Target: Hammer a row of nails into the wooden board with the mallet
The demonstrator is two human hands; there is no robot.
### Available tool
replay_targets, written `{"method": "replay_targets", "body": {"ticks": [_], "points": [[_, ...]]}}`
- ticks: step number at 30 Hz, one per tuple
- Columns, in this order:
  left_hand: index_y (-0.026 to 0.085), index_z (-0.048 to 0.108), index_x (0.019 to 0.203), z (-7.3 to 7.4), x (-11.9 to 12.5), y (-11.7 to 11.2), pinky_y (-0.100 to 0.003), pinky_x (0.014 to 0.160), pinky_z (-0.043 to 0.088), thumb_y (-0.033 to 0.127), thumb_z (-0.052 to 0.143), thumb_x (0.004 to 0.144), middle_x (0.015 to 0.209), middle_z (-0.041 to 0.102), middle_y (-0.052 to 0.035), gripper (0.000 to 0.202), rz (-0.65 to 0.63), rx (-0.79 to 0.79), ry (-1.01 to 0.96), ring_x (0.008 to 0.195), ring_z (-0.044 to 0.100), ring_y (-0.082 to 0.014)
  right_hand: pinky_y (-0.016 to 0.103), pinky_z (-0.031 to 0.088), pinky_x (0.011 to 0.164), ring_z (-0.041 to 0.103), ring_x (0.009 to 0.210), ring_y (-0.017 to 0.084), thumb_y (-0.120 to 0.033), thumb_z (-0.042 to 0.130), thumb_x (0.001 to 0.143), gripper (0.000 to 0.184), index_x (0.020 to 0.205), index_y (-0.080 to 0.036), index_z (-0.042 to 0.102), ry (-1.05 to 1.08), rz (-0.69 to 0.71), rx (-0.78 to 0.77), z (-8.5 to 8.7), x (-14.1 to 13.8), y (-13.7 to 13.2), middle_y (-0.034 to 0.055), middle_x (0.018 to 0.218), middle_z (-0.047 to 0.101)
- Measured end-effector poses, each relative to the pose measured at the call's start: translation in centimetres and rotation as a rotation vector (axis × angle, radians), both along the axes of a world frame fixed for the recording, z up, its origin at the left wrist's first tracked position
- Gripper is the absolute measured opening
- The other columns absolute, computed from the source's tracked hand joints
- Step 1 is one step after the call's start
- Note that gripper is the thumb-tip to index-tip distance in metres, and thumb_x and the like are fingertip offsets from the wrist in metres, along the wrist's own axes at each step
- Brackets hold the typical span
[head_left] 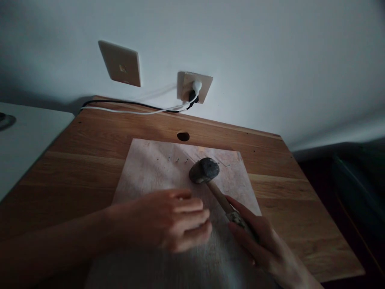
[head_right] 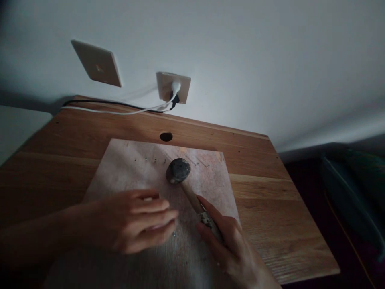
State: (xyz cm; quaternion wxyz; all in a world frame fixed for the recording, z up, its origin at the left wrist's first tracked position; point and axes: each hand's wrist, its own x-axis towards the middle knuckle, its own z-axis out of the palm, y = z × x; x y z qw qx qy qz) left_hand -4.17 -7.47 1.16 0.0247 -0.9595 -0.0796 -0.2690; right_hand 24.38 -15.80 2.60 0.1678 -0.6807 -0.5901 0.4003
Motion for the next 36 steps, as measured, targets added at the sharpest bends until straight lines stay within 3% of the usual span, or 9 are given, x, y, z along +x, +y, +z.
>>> {"method": "replay_targets", "body": {"ticks": [4, 9, 12, 15, 18, 21, 26, 32, 36], "points": [[0.021, 0.072, 0.109, -0.5, 2.8, -2.8, -0.03, 0.071, 0.055, 0.02, 0.062, 0.099, 0.086, 0.074, -0.005, 0.014, -0.027, 0.028, 0.104, 0.079, 0.065, -0.017, 0.042, 0.062, 0.097, 0.074, 0.107, 0.029, -0.063, 0.064, 0.095, 0.062, 0.147, -0.029, 0.064, -0.04, 0.097, 0.085, -1.2, 1.0, 0.1, 0.0107, 0.113, 0.078], [0.017, 0.074, 0.094, -0.8, 3.6, -3.0, -0.031, 0.063, 0.052, 0.019, 0.063, 0.097, 0.071, 0.066, -0.0028, 0.011, -0.067, 0.035, 0.098, 0.066, 0.058, -0.0154, 0.046, 0.06, 0.101, 0.073, 0.112, 0.031, -0.062, 0.059, 0.098, 0.06, 0.149, -0.03, 0.062, -0.051, 0.063, 0.085, -1.9, 1.5, -0.2, 0.01, 0.117, 0.078], [0.018, 0.073, 0.098, -0.3, 2.0, -1.3, -0.032, 0.067, 0.052, 0.017, 0.058, 0.101, 0.079, 0.069, -0.003, 0.016, -0.031, -0.014, 0.058, 0.072, 0.06, -0.0161, 0.045, 0.061, 0.099, 0.072, 0.115, 0.031, -0.061, 0.064, 0.096, 0.06, 0.149, -0.032, 0.062, -0.035, 0.09, 0.097, -1.9, 1.5, -0.2, 0.0104, 0.126, 0.076], [0.021, 0.071, 0.103, -0.6, -1.3, 1.8, -0.032, 0.081, 0.054, 0.013, 0.054, 0.102, 0.092, 0.073, -0.0042, 0.019, 0.143, -0.205, -0.007, 0.085, 0.066, -0.0177, 0.042, 0.065, 0.09, 0.072, 0.113, 0.032, -0.061, 0.064, 0.096, 0.06, 0.149, -0.034, 0.062, -0.001, 0.085, 0.072, -1.8, 1.4, -0.2, 0.0108, 0.122, 0.077], [0.022, 0.069, 0.102, -2.2, -4.9, 4.9, -0.031, 0.086, 0.053, 0.02, 0.058, 0.101, 0.096, 0.074, -0.0031, 0.012, 0.468, -0.422, -0.232, 0.09, 0.068, -0.0178, 0.034, 0.065, 0.065, 0.075, 0.096, 0.029, -0.065, 0.064, 0.094, 0.062, 0.149, -0.035, 0.062, 0.014, -0.003, 0.022, -1.6, 1.1, -0.3, 0.0111, 0.118, 0.076], [0.022, 0.07, 0.098, -3.9, -7.3, 6.5, -0.03, 0.084, 0.053, 0.026, 0.061, 0.1, 0.093, 0.074, -0.0016, 0.01, 0.594, -0.512, -0.246, 0.087, 0.068, -0.0171, 0.028, 0.058, 0.049, 0.073, 0.082, 0.025, -0.067, 0.065, 0.092, 0.063, 0.147, -0.036, 0.064, 0.02, -0.037, -0.001, -1.3, 0.7, -0.4, 0.0108, 0.117, 0.076], [0.023, 0.071, 0.099, -4.7, -7.9, 6.7, -0.029, 0.082, 0.053, 0.027, 0.06, 0.099, 0.094, 0.075, -0.0017, 0.012, 0.592, -0.566, -0.238, 0.085, 0.068, -0.0166, 0.027, 0.061, 0.054, 0.073, 0.097, 0.027, -0.068, 0.066, 0.09, 0.062, 0.144, -0.037, 0.066, 0.041, -0.067, 0.002, -0.8, 0.1, -0.5, 0.01, 0.121, 0.075], [0.023, 0.071, 0.099, -4.7, -8.2, 6.7, -0.031, 0.085, 0.052, 0.024, 0.061, 0.098, 0.092, 0.075, -0.0014, 0.01, 0.547, -0.518, -0.226, 0.085, 0.068, -0.017, 0.025, 0.06, 0.05, 0.073, 0.089, 0.023, -0.061, 0.067, 0.094, 0.063, 0.152, -0.039, 0.058, 0.03, -0.074, -0.022, -0.8, 0.4, -1.2, 0.0086, 0.141, 0.067], [0.023, 0.072, 0.097, -4.8, -8.3, 6.7, -0.032, 0.086, 0.052, 0.023, 0.061, 0.099, 0.089, 0.074, -0.0015, 0.011, 0.538, -0.499, -0.225, 0.086, 0.068, -0.0176, 0.026, 0.063, 0.059, 0.073, 0.098, 0.026, -0.06, 0.067, 0.094, 0.06, 0.149, -0.037, 0.062, 0.0, -0.043, 0.019, -0.5, 0.0, -0.9, 0.0095, 0.132, 0.071]]}}
